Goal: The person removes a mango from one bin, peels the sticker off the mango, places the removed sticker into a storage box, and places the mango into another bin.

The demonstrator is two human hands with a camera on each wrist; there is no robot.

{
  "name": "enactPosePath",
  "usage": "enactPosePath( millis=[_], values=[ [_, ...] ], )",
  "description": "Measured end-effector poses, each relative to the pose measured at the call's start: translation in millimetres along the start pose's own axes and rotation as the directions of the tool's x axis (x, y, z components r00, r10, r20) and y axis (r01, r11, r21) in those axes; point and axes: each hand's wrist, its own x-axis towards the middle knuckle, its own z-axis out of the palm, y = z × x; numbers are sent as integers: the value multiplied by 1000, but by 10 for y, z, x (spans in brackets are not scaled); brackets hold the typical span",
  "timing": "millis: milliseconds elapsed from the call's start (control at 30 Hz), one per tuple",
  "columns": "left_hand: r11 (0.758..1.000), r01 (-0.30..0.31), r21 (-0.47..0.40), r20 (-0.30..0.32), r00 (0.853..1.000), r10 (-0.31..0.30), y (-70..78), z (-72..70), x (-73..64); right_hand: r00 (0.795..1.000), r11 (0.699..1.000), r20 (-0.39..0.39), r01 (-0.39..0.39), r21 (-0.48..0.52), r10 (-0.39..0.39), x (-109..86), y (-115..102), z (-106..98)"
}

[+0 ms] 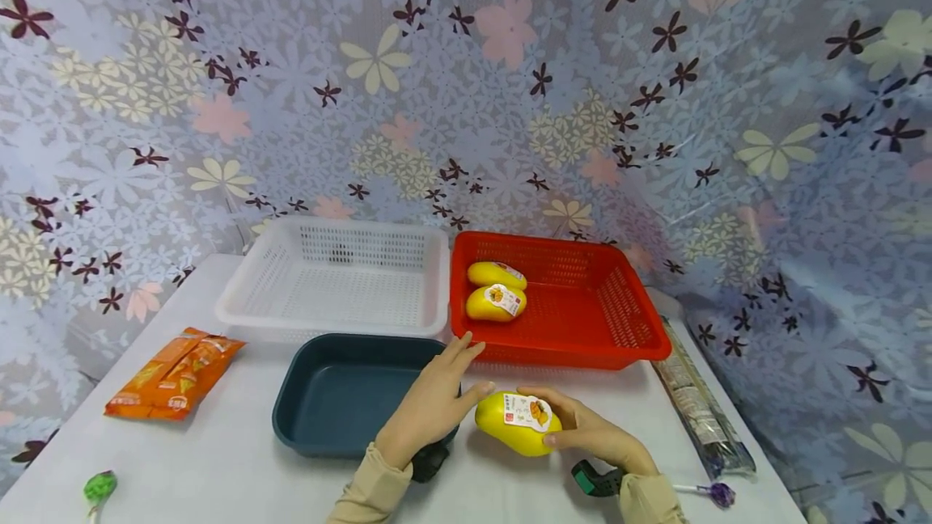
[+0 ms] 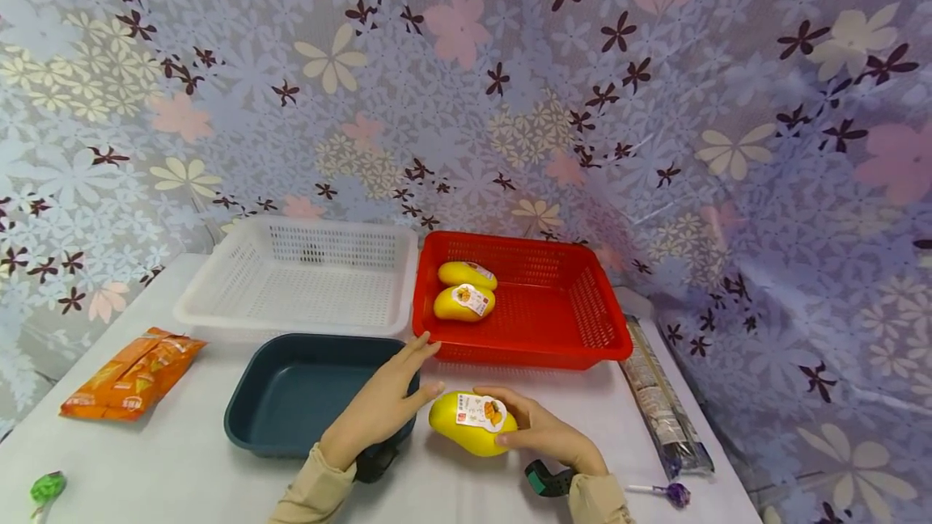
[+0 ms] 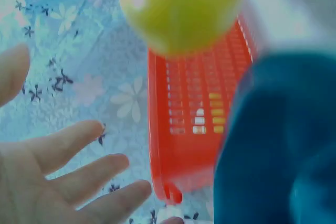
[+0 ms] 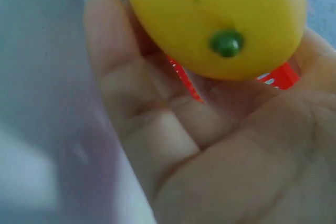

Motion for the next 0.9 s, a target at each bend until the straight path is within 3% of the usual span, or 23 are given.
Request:
enactPosePath(
  millis=[167, 400, 500, 600, 767, 900],
  values=[
    [999, -32, -19, -18, 999, 32, 177, 109, -64, 999, 999, -31, 26, -20, -27, 4, 110, 81],
    [990, -127, 62, -88, 987, 132, 355, 430, -116, 997, 996, -32, 75, -57, -76, 48, 208, 110],
    [985, -145, 90, -126, 980, 155, 357, 560, -113, 993, 993, -56, 100, -56, -104, 51, 231, 106],
    [987, -128, 96, -146, 979, 141, 338, 656, -99, 992, 993, -75, 98, -72, -104, 33, 245, 99],
    [992, -84, 94, -154, 983, 98, 273, 746, -59, 988, 990, -86, 120, -78, -127, 47, 297, 97],
    [988, -77, 137, -171, 980, 100, 223, 800, -21, 988, 989, -97, 107, -104, -117, 60, 325, 99]
  ],
)
